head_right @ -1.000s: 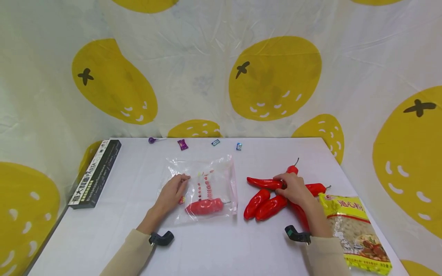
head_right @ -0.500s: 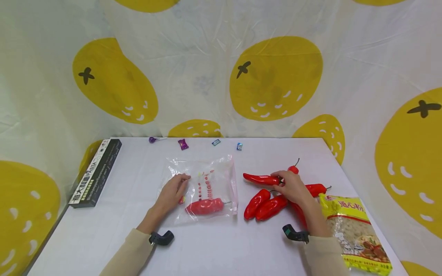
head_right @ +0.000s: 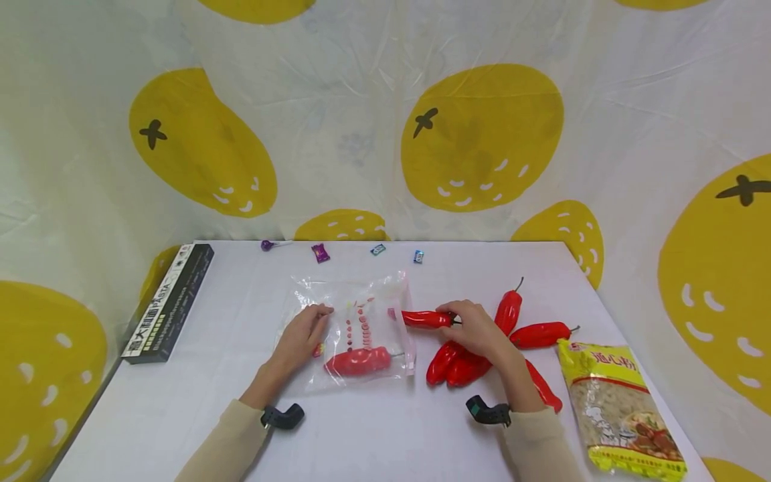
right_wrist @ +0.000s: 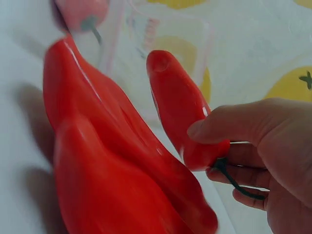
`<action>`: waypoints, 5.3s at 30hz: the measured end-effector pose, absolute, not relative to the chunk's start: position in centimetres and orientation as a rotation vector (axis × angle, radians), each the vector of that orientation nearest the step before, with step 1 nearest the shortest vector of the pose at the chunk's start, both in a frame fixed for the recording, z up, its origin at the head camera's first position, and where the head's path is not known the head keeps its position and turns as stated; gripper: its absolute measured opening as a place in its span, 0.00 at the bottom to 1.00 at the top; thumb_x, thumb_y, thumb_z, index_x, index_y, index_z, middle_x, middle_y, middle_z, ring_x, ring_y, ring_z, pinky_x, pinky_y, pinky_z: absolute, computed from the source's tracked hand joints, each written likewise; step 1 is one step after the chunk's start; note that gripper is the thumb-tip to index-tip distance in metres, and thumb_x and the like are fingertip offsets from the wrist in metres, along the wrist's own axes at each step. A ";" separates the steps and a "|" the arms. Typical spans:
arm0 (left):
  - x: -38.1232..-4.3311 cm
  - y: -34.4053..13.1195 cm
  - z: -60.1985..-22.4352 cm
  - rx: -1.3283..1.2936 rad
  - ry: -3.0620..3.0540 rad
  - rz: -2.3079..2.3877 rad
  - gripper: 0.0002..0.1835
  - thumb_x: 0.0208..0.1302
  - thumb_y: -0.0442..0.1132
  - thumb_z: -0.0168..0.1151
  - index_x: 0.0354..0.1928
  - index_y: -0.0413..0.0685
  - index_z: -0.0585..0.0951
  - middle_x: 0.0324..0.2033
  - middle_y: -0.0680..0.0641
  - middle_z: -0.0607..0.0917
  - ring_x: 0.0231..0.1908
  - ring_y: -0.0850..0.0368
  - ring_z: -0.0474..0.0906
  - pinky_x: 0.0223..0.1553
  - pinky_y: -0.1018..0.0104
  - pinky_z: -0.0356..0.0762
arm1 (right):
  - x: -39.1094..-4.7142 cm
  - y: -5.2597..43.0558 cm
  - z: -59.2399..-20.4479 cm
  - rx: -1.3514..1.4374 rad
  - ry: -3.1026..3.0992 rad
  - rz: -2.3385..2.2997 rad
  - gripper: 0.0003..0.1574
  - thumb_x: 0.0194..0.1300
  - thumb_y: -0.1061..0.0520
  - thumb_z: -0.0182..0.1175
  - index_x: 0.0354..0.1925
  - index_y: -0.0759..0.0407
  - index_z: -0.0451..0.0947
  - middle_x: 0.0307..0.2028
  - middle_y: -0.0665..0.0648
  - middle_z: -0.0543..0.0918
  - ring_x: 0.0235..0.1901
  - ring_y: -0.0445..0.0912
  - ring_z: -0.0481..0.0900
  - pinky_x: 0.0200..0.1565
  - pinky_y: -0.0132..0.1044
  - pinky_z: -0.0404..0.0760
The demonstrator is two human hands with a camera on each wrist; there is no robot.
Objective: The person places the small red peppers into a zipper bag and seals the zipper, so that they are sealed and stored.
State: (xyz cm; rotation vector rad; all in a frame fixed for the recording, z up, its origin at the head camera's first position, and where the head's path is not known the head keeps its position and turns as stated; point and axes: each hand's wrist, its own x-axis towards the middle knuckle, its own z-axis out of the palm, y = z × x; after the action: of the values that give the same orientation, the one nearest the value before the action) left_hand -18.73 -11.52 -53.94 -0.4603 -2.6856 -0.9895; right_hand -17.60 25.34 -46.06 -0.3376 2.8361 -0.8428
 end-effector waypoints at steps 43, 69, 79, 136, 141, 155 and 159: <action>-18.9 -11.6 -53.9 -0.484 -2.691 -0.990 0.13 0.70 0.46 0.50 0.51 0.53 0.76 0.41 0.53 0.83 0.40 0.60 0.77 0.51 0.58 0.78 | -18.5 17.6 -49.6 -0.653 2.454 -1.148 0.18 0.63 0.46 0.59 0.52 0.41 0.77 0.47 0.44 0.82 0.50 0.43 0.78 0.49 0.36 0.81; -18.9 -11.6 -54.2 -0.494 -2.684 -0.992 0.12 0.69 0.45 0.51 0.50 0.54 0.76 0.40 0.55 0.82 0.38 0.62 0.75 0.47 0.60 0.79 | -18.6 19.6 -48.3 -0.648 2.605 -1.044 0.14 0.66 0.50 0.57 0.49 0.43 0.79 0.41 0.46 0.82 0.39 0.42 0.76 0.42 0.30 0.80; -18.9 -11.6 -54.0 -0.466 -2.685 -1.017 0.11 0.68 0.44 0.53 0.50 0.55 0.76 0.39 0.55 0.82 0.38 0.62 0.76 0.52 0.59 0.78 | -18.6 22.0 -46.8 -0.588 2.661 -0.992 0.21 0.63 0.50 0.60 0.55 0.45 0.76 0.47 0.47 0.82 0.46 0.43 0.77 0.46 0.37 0.80; -19.0 -11.5 -53.7 -0.483 -2.698 -1.005 0.11 0.70 0.43 0.50 0.49 0.51 0.76 0.39 0.52 0.83 0.43 0.55 0.79 0.68 0.50 0.60 | -17.2 30.6 -46.3 -0.274 2.653 -1.028 0.35 0.51 0.51 0.70 0.58 0.45 0.71 0.49 0.56 0.78 0.49 0.53 0.72 0.36 0.34 0.84; -19.0 -11.6 -53.8 -0.477 -2.694 -1.013 0.11 0.69 0.43 0.51 0.50 0.52 0.76 0.40 0.52 0.83 0.41 0.57 0.78 0.63 0.52 0.69 | -17.5 29.9 -46.3 -0.270 2.744 -1.009 0.35 0.53 0.49 0.69 0.59 0.48 0.70 0.47 0.56 0.80 0.47 0.51 0.75 0.34 0.31 0.82; -18.9 -11.5 -53.7 -0.481 -2.699 -1.021 0.12 0.70 0.45 0.49 0.50 0.53 0.76 0.42 0.52 0.83 0.44 0.57 0.79 0.63 0.55 0.69 | -19.3 25.0 -47.5 -0.318 2.838 -0.954 0.35 0.52 0.49 0.70 0.58 0.53 0.72 0.45 0.55 0.82 0.41 0.47 0.77 0.41 0.39 0.83; -18.8 -11.5 -53.5 -0.472 -2.716 -1.028 0.12 0.70 0.45 0.49 0.51 0.53 0.75 0.41 0.52 0.83 0.42 0.58 0.78 0.55 0.59 0.75 | -19.7 23.4 -47.8 -0.331 2.822 -0.974 0.33 0.52 0.49 0.69 0.57 0.52 0.73 0.44 0.55 0.82 0.40 0.46 0.77 0.41 0.38 0.83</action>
State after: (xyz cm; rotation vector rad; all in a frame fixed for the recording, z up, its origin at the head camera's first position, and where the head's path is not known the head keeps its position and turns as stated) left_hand -18.80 -11.51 -53.54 -0.4716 -2.7158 -1.0284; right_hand -19.73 23.37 -47.82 -0.3310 2.8218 -0.9742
